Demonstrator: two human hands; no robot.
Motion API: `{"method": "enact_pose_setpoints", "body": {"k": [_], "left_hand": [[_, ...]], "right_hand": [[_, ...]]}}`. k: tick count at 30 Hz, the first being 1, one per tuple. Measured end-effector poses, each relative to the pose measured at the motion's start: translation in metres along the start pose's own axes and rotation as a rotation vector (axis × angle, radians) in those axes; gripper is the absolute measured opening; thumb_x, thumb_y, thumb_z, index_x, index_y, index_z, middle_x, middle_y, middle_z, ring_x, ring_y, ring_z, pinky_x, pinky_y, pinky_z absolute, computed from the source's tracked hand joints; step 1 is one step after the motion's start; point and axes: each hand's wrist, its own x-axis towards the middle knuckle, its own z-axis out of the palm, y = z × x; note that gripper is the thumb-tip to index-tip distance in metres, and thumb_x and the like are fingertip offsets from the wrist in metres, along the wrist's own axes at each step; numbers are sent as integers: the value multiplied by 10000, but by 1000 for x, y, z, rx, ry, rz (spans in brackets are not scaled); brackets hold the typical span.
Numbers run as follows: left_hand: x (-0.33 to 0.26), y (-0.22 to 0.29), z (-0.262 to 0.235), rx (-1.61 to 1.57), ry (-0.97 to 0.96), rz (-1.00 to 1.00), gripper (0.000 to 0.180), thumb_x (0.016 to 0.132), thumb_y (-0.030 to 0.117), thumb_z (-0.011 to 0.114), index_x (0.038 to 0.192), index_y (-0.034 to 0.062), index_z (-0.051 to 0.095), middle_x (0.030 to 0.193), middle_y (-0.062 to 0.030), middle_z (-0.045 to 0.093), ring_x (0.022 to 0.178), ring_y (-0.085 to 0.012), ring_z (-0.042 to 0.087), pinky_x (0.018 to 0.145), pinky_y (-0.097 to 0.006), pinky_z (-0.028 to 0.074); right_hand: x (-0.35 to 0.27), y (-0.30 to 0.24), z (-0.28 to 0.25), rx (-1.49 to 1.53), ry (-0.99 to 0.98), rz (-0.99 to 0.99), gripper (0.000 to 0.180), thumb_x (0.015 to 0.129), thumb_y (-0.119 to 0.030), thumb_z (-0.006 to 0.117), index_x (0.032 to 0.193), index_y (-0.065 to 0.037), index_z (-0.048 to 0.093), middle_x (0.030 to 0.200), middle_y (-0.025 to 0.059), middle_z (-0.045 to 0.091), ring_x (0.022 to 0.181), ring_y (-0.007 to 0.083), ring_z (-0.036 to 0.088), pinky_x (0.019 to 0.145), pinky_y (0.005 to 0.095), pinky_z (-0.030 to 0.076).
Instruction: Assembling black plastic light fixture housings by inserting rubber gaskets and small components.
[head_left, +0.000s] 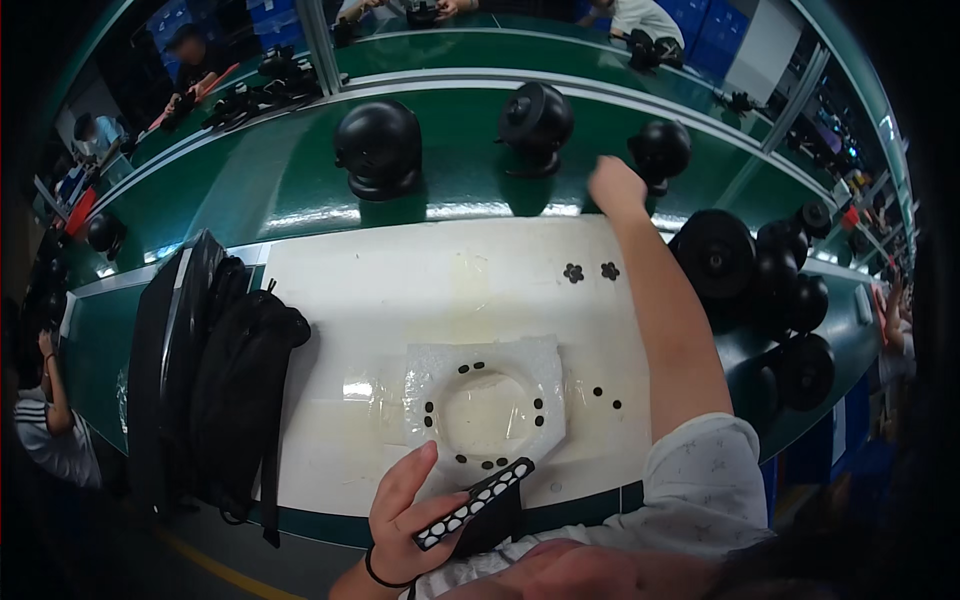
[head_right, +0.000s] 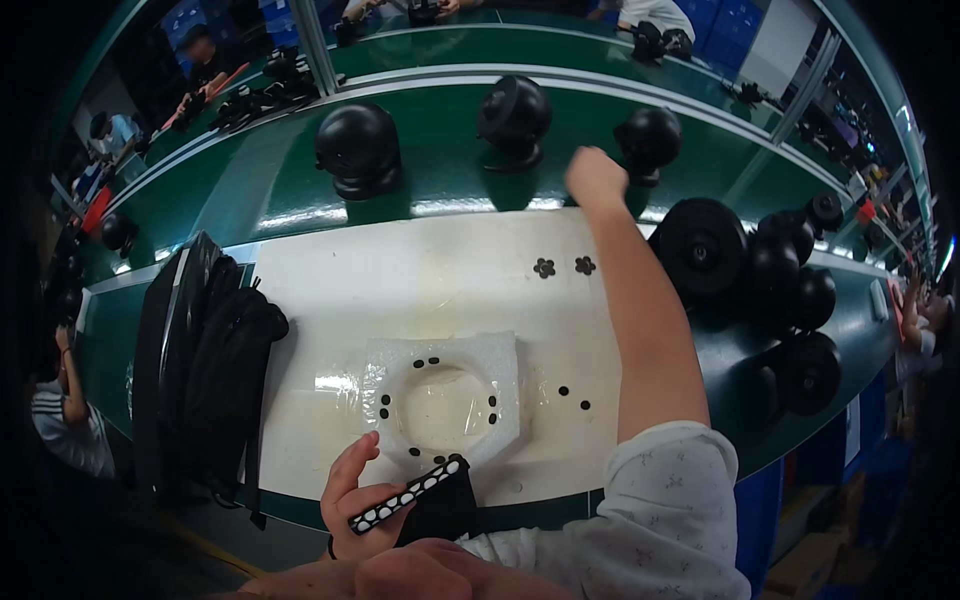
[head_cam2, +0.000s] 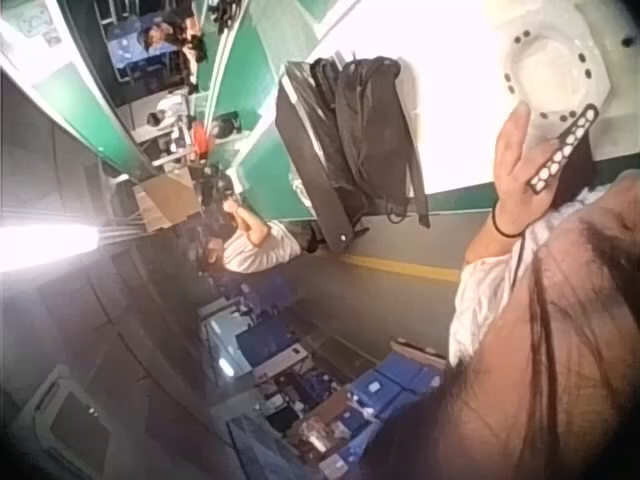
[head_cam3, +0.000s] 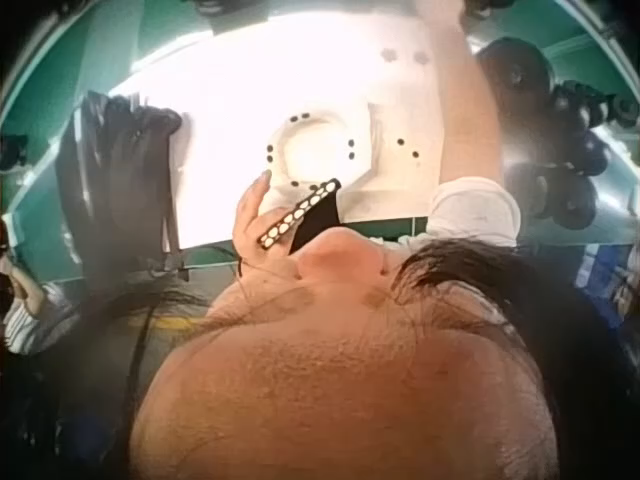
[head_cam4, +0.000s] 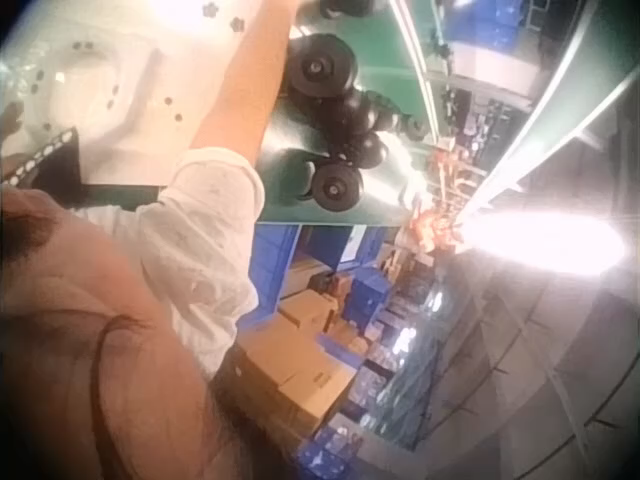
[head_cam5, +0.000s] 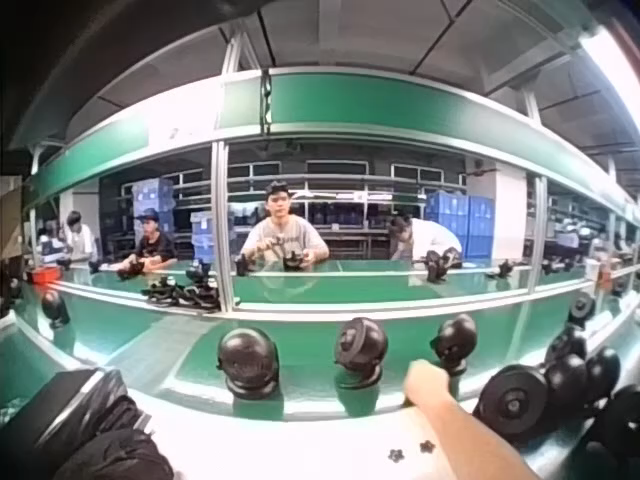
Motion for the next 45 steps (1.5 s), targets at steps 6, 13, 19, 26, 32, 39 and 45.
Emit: {"method": "enact_pose_setpoints", "body": {"k": [6,13,19,26,32,39,45], "left_hand": [[12,2,5,23,31,45,300,569,8,720,848,45,618,1083,-158,569,924,-300,572,768,-341,459],[9,0,11,-33,97,69,310,564,-43,709,839,21,581,964,-152,608,833,-281,591,721,-334,470],[5,-4,17,-90,143,54,268,624,-19,706,845,23,559,907,-155,617,802,-278,589,711,-330,460],[1,-2,18,-138,134,61,273,628,-30,692,857,25,554,891,-157,615,796,-281,586,714,-331,455],[2,1,11,-109,101,98,304,590,-26,719,847,33,568,875,-136,622,765,-273,594,686,-324,463],[6,7,10,-163,13,149,282,605,-42,699,847,19,568,886,-132,625,782,-263,595,694,-320,457],[4,-4,3,-185,26,64,312,583,-28,716,861,51,600,883,-106,637,775,-249,607,675,-308,471]], "right_hand": [[0,66,16,-131,-110,157,392,840,-342,464,1135,-84,478,1149,165,461,956,336,556,769,429,467],[-82,29,-62,-18,-38,-200,211,839,-277,487,859,-101,602,858,104,557,812,271,575,662,374,490],[-188,35,-85,-37,-139,-333,280,797,-300,536,966,-82,589,936,77,573,820,246,567,697,356,458],[-246,80,-126,-157,-207,-258,216,818,-251,500,950,-101,581,871,58,605,807,226,593,678,360,469],[-264,89,-175,-140,-454,-51,312,823,-284,499,1084,-126,561,968,109,604,882,286,578,756,383,463],[-278,80,-186,-219,-327,-48,350,817,-255,530,1106,-57,532,1025,109,587,911,276,563,791,375,446],[-162,-86,-111,117,-455,-583,310,869,-267,440,1121,-117,541,1152,61,542,1036,239,515,848,345,422]]}}
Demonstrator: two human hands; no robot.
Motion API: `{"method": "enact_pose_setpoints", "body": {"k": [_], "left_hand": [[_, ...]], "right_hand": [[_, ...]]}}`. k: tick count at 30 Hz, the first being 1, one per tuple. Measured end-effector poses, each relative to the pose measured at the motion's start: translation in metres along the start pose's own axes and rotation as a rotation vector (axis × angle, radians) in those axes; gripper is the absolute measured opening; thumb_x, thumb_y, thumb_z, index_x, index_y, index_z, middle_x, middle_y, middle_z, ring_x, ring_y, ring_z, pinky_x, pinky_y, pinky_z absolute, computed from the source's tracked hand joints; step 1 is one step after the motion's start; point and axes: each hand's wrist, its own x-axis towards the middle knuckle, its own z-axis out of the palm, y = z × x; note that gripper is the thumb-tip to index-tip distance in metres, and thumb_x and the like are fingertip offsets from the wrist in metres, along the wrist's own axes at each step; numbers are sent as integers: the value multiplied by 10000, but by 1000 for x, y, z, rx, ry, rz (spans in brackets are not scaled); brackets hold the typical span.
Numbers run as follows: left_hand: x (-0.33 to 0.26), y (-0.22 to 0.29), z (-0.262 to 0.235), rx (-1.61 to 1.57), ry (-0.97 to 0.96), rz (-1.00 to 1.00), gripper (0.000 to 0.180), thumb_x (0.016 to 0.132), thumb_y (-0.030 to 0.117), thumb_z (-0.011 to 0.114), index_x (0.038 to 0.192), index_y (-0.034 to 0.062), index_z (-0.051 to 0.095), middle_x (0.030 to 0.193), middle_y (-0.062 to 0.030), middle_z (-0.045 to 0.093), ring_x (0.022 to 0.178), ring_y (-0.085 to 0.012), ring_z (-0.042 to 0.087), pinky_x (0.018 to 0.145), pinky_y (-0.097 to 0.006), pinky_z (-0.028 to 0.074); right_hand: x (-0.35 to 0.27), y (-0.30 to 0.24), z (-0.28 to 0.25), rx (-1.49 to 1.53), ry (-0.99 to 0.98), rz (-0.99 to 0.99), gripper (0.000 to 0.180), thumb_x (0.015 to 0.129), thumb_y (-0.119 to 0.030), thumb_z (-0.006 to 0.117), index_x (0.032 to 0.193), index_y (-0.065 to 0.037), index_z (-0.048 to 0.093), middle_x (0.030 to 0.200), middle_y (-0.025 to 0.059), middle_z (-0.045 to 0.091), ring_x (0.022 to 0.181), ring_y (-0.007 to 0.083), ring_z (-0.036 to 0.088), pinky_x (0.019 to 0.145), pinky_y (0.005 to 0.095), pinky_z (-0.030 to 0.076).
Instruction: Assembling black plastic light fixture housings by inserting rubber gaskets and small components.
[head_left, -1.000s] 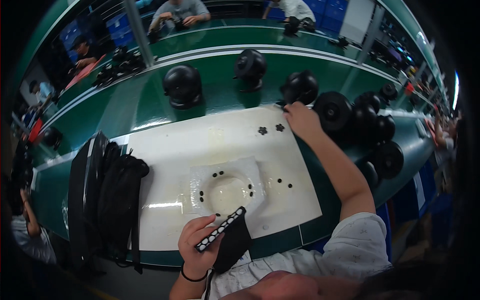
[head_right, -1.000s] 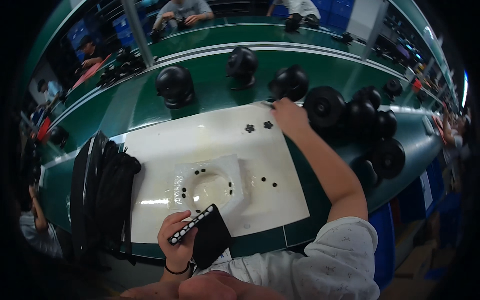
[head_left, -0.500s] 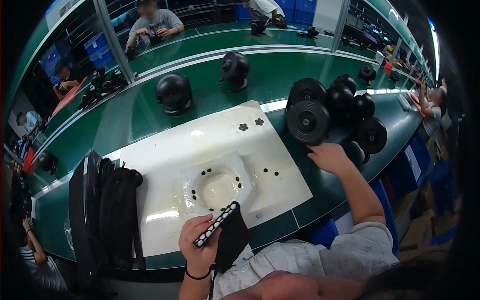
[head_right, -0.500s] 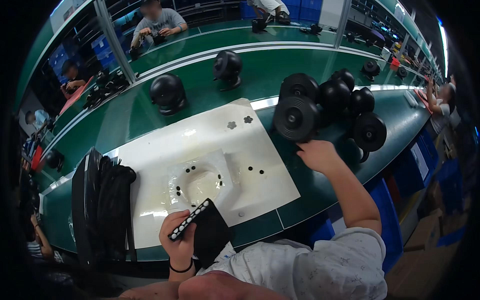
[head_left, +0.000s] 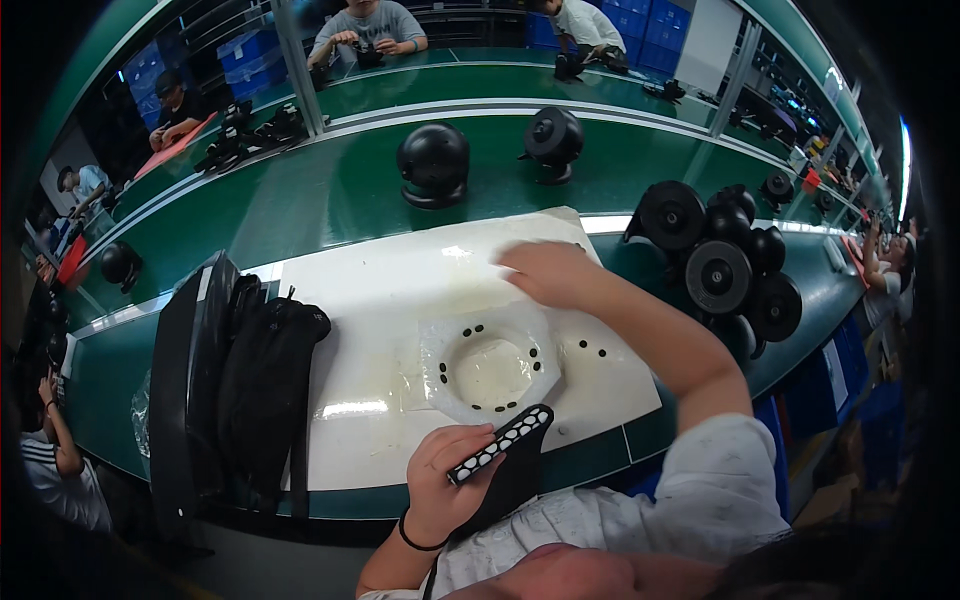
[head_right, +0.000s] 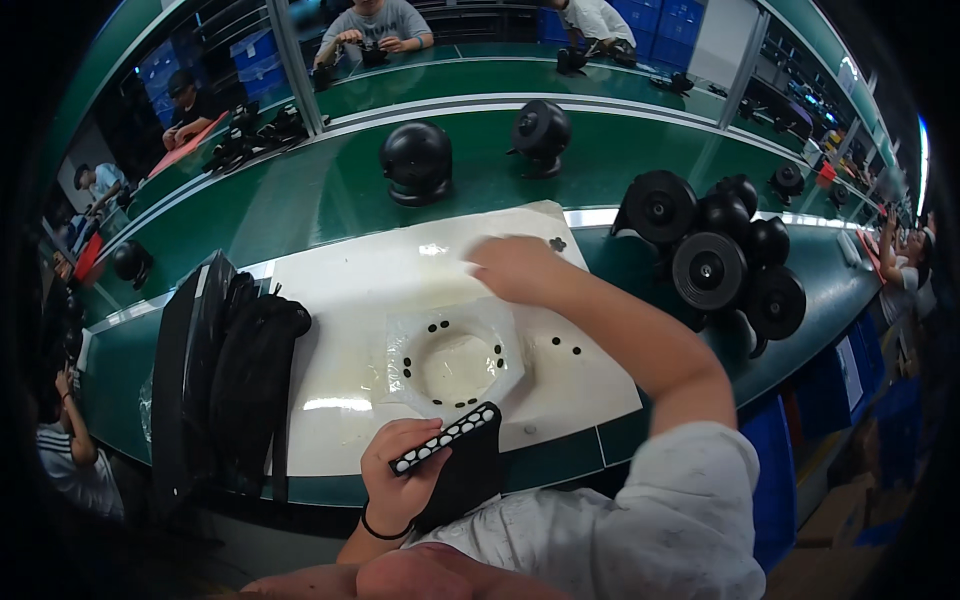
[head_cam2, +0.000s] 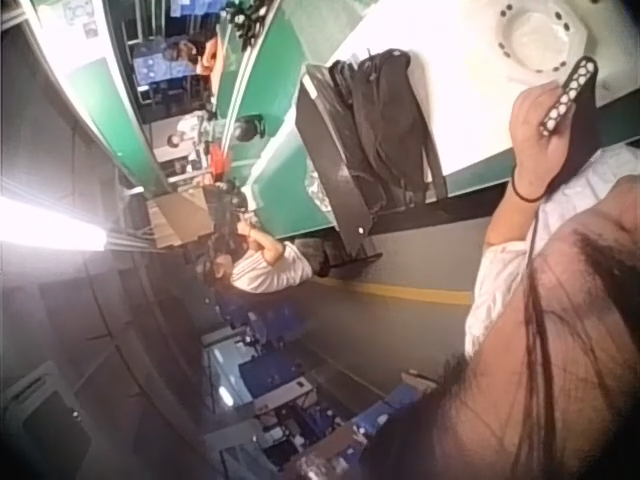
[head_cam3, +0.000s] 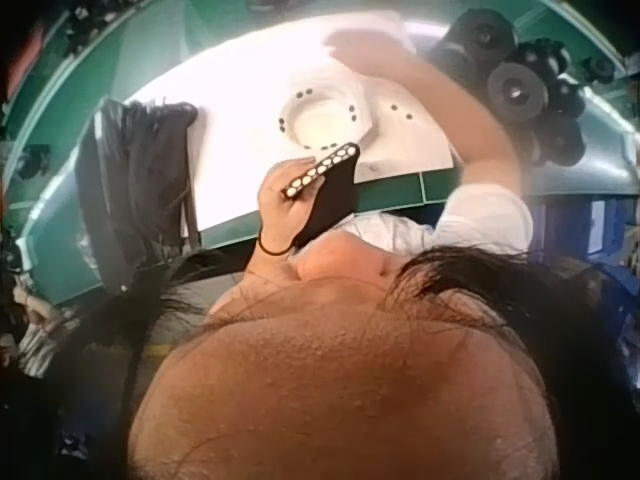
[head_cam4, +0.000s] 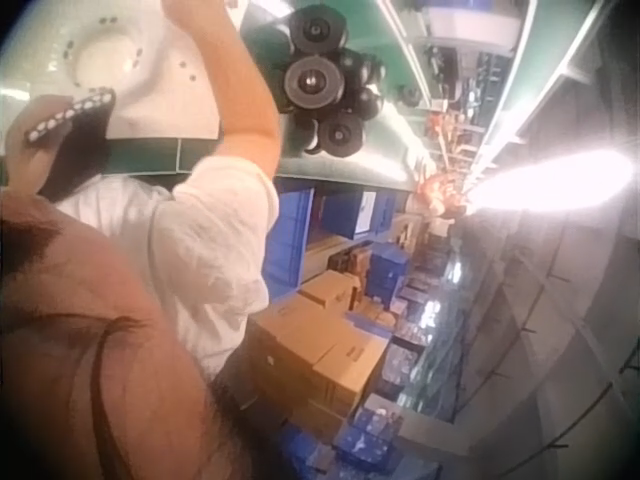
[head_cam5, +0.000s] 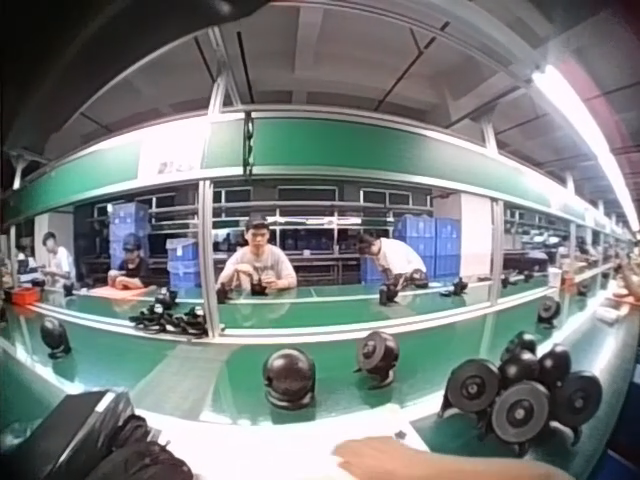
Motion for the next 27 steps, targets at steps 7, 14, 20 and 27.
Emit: {"method": "enact_pose_setpoints", "body": {"k": [7,14,20,27], "left_hand": [[-3,7,-4,-23,-38,-154,283,617,16,713,885,35,625,870,-108,636,773,-244,608,681,-299,474],[-2,2,-5,-139,-45,-177,235,689,61,685,912,37,613,800,-102,615,710,-247,589,624,-299,456],[-6,20,-10,-176,-66,-197,199,645,3,705,829,18,630,728,-100,618,633,-215,594,559,-269,448],[-18,44,1,-270,-80,-190,171,631,34,735,771,18,638,676,-102,614,587,-196,597,526,-249,444]], "right_hand": [[179,-24,41,-196,234,26,600,863,-509,351,1340,-151,284,1281,114,425,1086,247,501,838,398,427],[135,14,-4,11,418,226,236,834,-259,508,822,-42,601,809,183,620,829,310,603,647,405,489],[5,-3,-53,1462,401,133,195,858,-281,509,885,-89,525,650,7,570,416,42,434,351,172,259],[-78,-51,-40,1532,42,148,216,895,-221,424,1001,-37,464,649,34,551,503,77,479,454,156,352]]}}
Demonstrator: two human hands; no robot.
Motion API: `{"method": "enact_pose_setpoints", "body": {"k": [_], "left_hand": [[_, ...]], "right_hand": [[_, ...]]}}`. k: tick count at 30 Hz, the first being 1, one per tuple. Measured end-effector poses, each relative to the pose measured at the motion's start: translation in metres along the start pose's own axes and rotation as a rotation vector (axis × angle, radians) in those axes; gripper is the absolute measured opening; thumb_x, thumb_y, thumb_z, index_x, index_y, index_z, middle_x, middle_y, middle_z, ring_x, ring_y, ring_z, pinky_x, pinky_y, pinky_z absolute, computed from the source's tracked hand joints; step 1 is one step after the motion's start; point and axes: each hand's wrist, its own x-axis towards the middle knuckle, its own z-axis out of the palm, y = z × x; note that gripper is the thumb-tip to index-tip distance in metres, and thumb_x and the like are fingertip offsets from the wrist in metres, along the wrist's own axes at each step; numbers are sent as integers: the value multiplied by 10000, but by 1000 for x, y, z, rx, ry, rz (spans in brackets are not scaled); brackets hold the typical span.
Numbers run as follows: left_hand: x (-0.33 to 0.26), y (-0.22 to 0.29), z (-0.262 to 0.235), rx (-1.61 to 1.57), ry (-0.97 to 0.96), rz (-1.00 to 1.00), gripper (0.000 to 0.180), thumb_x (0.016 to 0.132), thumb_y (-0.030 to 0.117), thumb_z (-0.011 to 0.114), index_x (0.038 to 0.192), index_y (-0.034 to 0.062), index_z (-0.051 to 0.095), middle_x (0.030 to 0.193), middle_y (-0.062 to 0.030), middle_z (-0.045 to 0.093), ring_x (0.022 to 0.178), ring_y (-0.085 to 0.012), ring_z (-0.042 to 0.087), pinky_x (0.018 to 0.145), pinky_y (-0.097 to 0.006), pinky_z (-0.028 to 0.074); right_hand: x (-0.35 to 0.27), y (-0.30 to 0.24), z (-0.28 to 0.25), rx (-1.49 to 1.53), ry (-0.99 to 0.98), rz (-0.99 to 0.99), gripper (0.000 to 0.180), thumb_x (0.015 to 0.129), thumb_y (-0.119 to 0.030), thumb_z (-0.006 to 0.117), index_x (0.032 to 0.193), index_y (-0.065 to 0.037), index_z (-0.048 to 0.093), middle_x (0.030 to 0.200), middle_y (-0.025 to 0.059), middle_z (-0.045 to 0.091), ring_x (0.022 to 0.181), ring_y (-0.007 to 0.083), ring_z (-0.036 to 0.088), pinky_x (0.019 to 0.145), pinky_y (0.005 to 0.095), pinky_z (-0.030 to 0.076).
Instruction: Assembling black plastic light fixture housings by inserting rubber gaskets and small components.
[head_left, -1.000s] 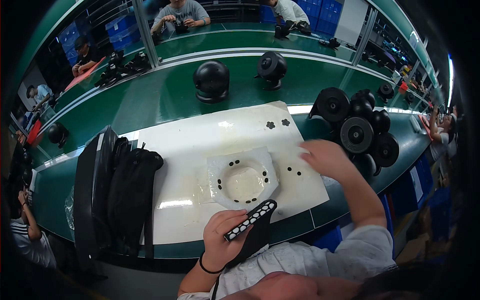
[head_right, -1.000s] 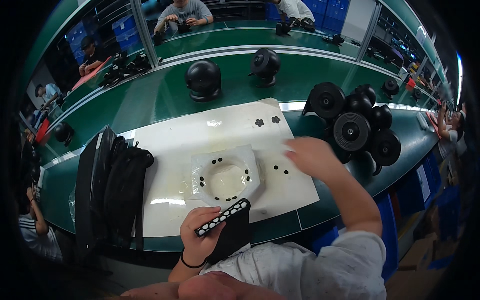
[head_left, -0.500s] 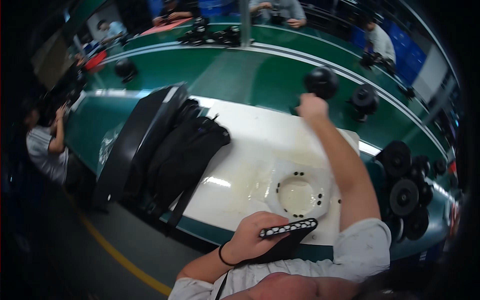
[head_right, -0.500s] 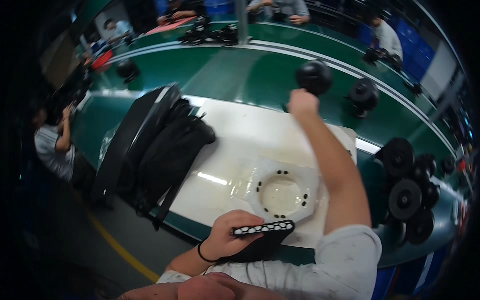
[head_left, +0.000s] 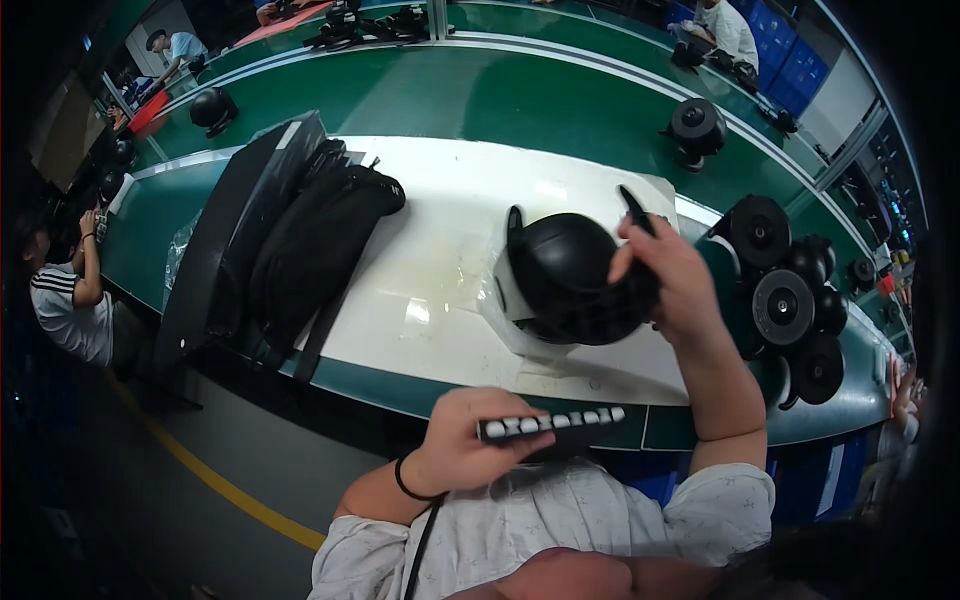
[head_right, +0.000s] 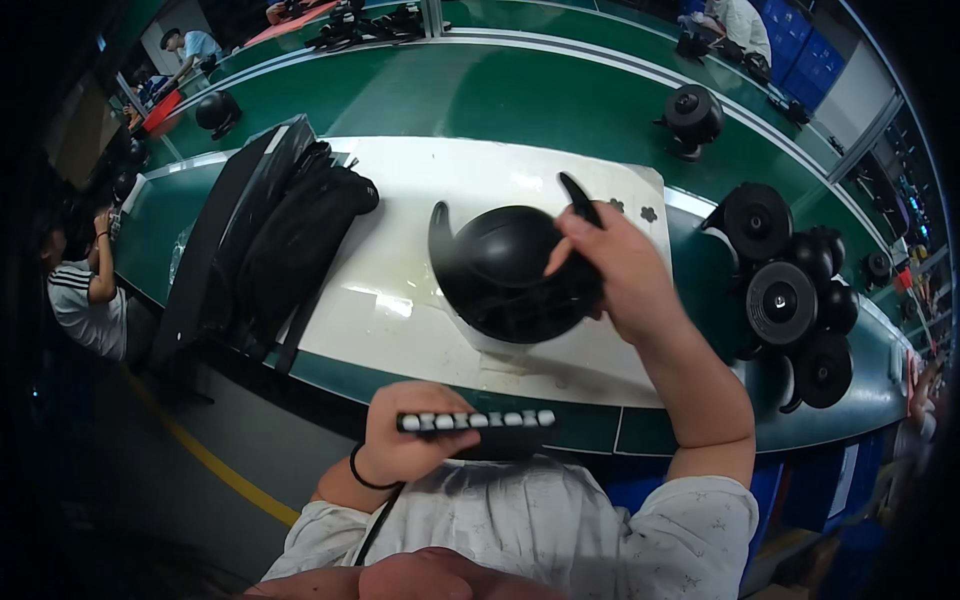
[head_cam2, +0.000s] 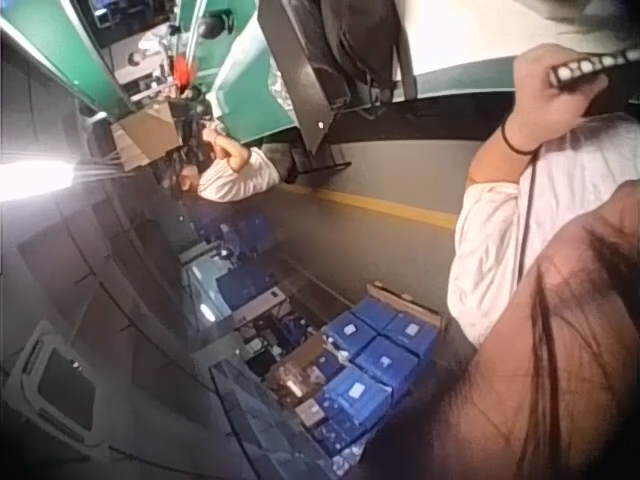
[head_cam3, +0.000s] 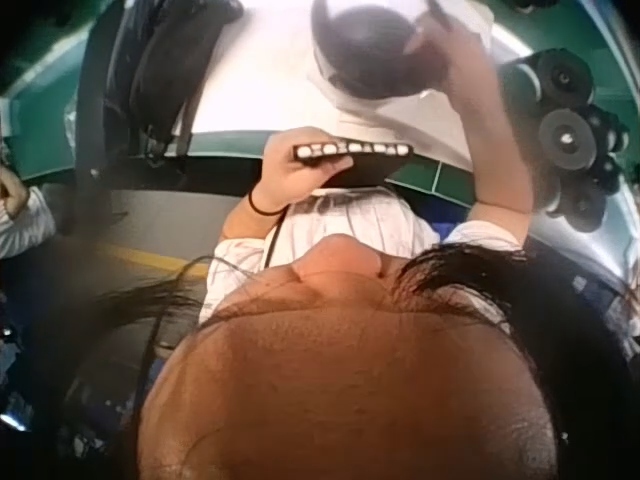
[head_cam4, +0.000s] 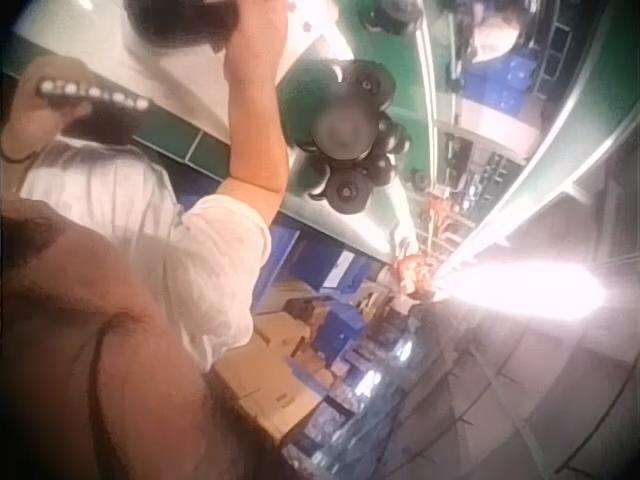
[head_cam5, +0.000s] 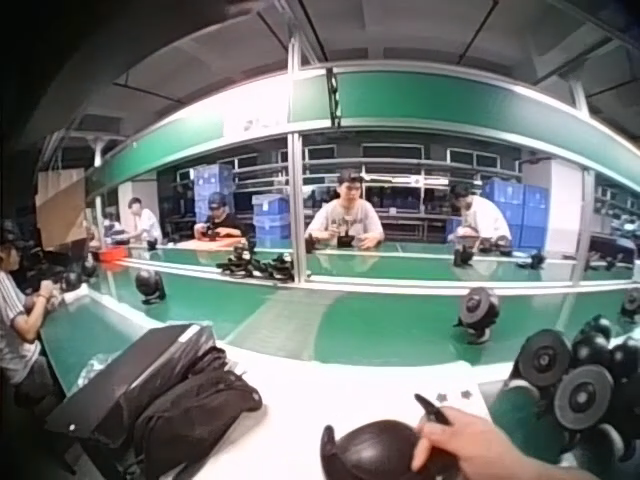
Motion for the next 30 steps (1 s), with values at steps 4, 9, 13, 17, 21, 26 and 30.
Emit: {"method": "enact_pose_setpoints", "body": {"k": [4,9,13,17,21,26,30], "left_hand": [[-3,-3,9,4,163,-133,140,668,25,725,693,-13,593,605,-68,575,513,-112,504,487,-223,392],[-4,-6,11,-30,269,-143,193,698,73,728,652,-12,561,563,-13,535,505,-67,439,457,-208,342],[0,-6,14,-52,192,-174,174,686,59,733,682,-11,574,597,-20,548,548,-72,472,501,-207,374],[17,-1,29,-102,337,-61,197,646,-20,730,798,-14,604,771,-65,608,730,-105,564,665,-217,437],[11,-5,20,-87,238,-184,176,660,-55,705,802,-12,611,742,-56,614,668,-105,568,610,-214,440],[4,-11,13,-23,271,-131,165,662,-56,702,791,-11,612,695,-38,605,623,-91,549,569,-206,426],[7,-7,18,8,325,-170,155,663,-63,694,783,-9,611,683,-50,603,597,-99,541,543,-215,412]], "right_hand": [[-2,23,-15,-173,44,-113,333,894,-314,461,1080,-38,472,720,-1,537,557,61,449,506,188,362],[-39,32,-31,-816,104,-1052,734,654,-347,742,1195,-40,352,1061,120,486,933,252,490,809,367,386],[-64,32,1,-644,-344,-800,378,674,-128,729,995,-53,544,981,101,552,863,239,558,706,303,456],[-68,32,3,-564,-234,-520,273,717,-80,675,969,-61,572,845,79,581,751,204,577,634,274,462],[-68,25,1,-571,-244,-437,238,730,-61,654,956,-54,577,824,79,594,740,200,586,640,266,468],[-67,18,-4,-366,-281,-276,196,729,-50,642,917,-46,588,907,82,612,807,208,600,673,268,477],[-60,17,-11,-824,-256,-866,193,698,-38,651,883,-64,600,934,57,614,848,207,593,692,298,462]]}}
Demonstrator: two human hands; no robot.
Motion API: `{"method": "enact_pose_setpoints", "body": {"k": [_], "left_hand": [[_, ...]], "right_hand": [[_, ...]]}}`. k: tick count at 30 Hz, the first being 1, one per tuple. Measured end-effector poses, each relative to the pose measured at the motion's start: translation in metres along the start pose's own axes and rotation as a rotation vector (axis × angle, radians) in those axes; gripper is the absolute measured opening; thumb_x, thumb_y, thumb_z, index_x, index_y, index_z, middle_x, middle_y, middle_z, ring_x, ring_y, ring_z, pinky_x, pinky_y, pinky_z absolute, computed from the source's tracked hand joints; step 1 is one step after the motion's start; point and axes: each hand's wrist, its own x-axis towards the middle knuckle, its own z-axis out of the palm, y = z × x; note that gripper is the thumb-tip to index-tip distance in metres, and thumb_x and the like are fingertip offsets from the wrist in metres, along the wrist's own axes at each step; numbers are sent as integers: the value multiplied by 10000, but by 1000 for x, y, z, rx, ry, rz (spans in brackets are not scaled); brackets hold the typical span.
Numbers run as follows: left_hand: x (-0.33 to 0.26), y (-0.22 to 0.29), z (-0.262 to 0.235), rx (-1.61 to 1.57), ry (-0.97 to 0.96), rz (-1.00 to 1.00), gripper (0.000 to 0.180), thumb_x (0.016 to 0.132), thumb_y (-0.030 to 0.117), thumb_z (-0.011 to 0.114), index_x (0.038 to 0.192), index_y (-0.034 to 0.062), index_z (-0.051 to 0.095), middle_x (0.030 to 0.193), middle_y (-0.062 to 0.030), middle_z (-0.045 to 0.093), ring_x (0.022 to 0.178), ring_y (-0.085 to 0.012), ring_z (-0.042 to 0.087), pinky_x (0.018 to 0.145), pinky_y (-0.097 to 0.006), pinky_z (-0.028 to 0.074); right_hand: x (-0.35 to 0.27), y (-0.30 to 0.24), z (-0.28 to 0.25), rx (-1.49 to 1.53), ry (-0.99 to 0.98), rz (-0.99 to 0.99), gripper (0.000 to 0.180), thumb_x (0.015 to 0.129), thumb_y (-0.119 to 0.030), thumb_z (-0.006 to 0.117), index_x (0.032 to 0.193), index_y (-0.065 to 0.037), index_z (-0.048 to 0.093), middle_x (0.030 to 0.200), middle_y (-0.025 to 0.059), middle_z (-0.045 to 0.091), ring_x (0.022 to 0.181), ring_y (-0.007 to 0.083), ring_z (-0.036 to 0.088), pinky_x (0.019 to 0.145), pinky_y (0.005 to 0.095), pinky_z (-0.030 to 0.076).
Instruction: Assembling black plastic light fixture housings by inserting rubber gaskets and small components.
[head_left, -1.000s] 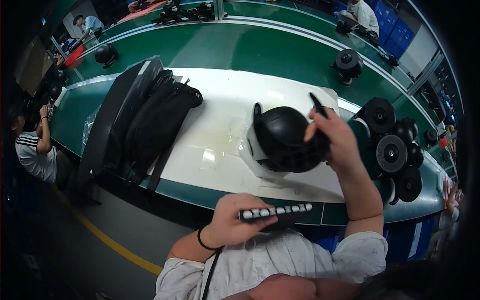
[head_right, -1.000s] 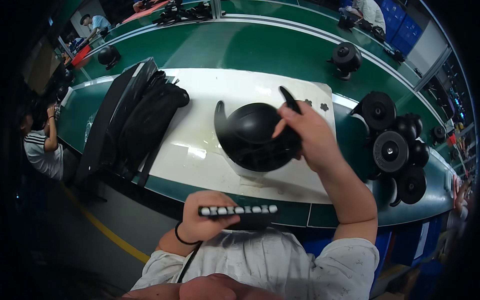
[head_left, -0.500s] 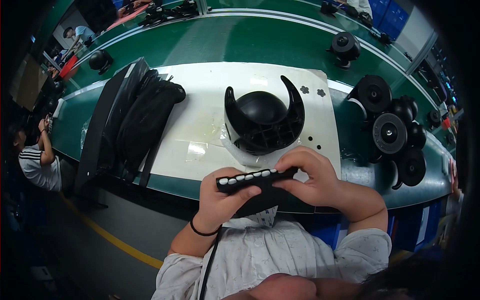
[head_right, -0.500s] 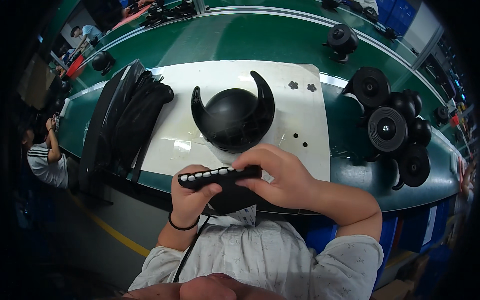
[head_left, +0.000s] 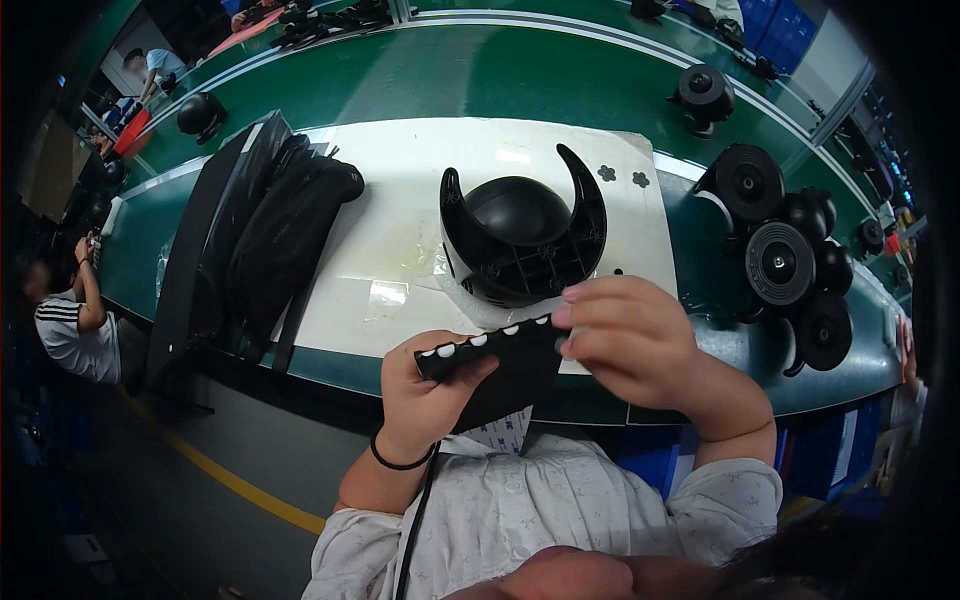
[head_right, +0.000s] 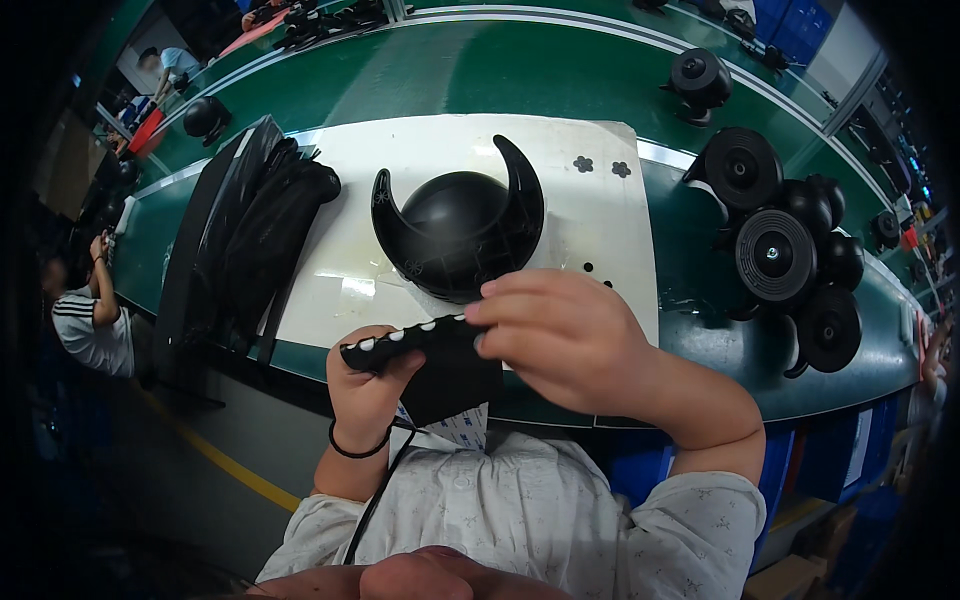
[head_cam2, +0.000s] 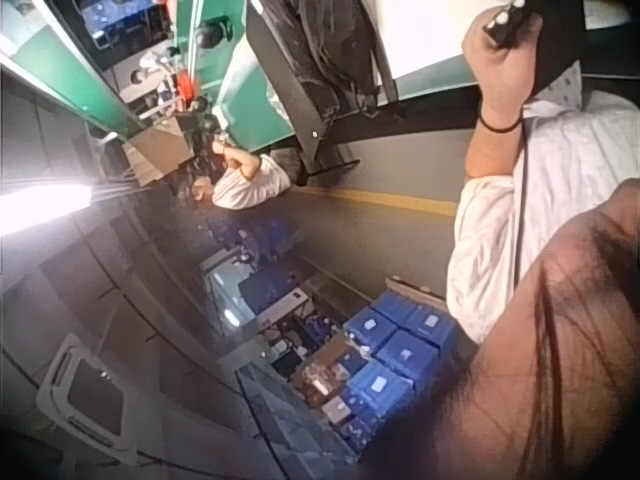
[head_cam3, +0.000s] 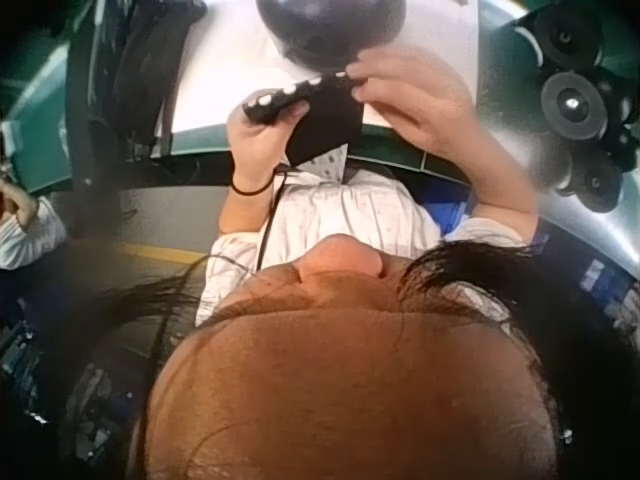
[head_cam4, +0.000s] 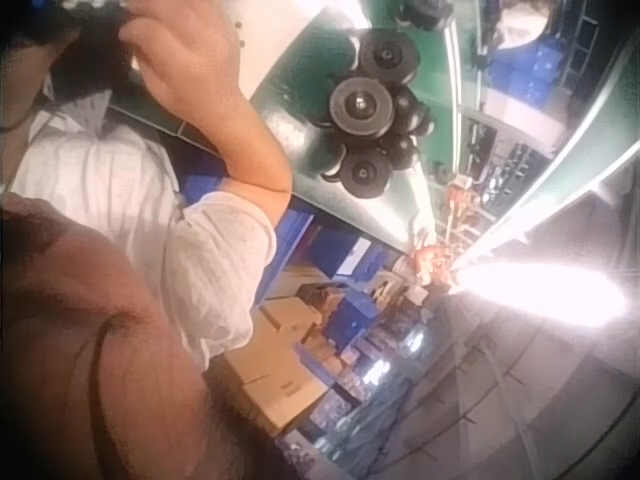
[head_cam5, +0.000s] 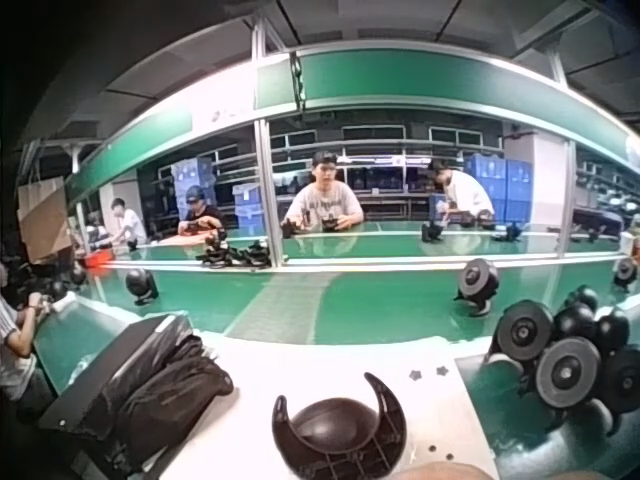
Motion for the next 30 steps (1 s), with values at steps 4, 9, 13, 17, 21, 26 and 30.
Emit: {"method": "enact_pose_setpoints", "body": {"k": [4,9,13,17,21,26,30], "left_hand": [[1,-6,1,19,-56,99,158,661,-66,690,785,-8,611,680,-61,605,588,-109,548,535,-217,410],[-1,-7,2,93,-72,87,149,668,-39,693,790,-5,616,681,-64,607,580,-101,550,529,-210,406],[0,-5,3,71,-75,56,146,669,-33,692,791,0,619,675,-65,605,581,-103,554,526,-212,406],[1,-6,8,95,-130,110,165,663,-21,699,805,5,617,691,-73,612,595,-114,569,531,-217,413],[2,-3,9,99,-139,155,186,664,-6,704,822,5,606,711,-90,618,617,-144,592,550,-231,436],[5,-5,8,105,-157,130,204,660,5,707,830,2,593,715,-102,615,606,-186,598,548,-249,446],[10,-5,9,328,-122,323,217,608,3,712,796,72,626,942,-118,584,877,-283,554,756,-336,426]], "right_hand": [[6,-6,8,-62,188,-115,257,612,-11,668,846,-100,608,933,23,608,914,219,562,702,320,416],[3,-9,8,-79,67,-131,303,611,32,651,879,-96,595,849,31,587,840,231,559,697,341,416],[1,-1,16,89,126,-153,439,594,69,640,990,-95,546,862,59,571,829,240,555,705,348,417],[2,3,31,273,267,-208,608,585,86,651,1121,-108,440,967,100,508,795,239,546,658,314,430],[2,0,25,170,105,-346,527,645,39,649,1117,-129,487,1039,99,456,712,178,522,574,282,426],[-1,-2,31,297,285,-309,475,685,85,618,1098,-103,479,1020,108,459,619,160,517,547,262,429],[19,14,-1,333,124,12,840,719,147,497,1346,-217,73,1145,137,345,778,159,522,621,227,438]]}}
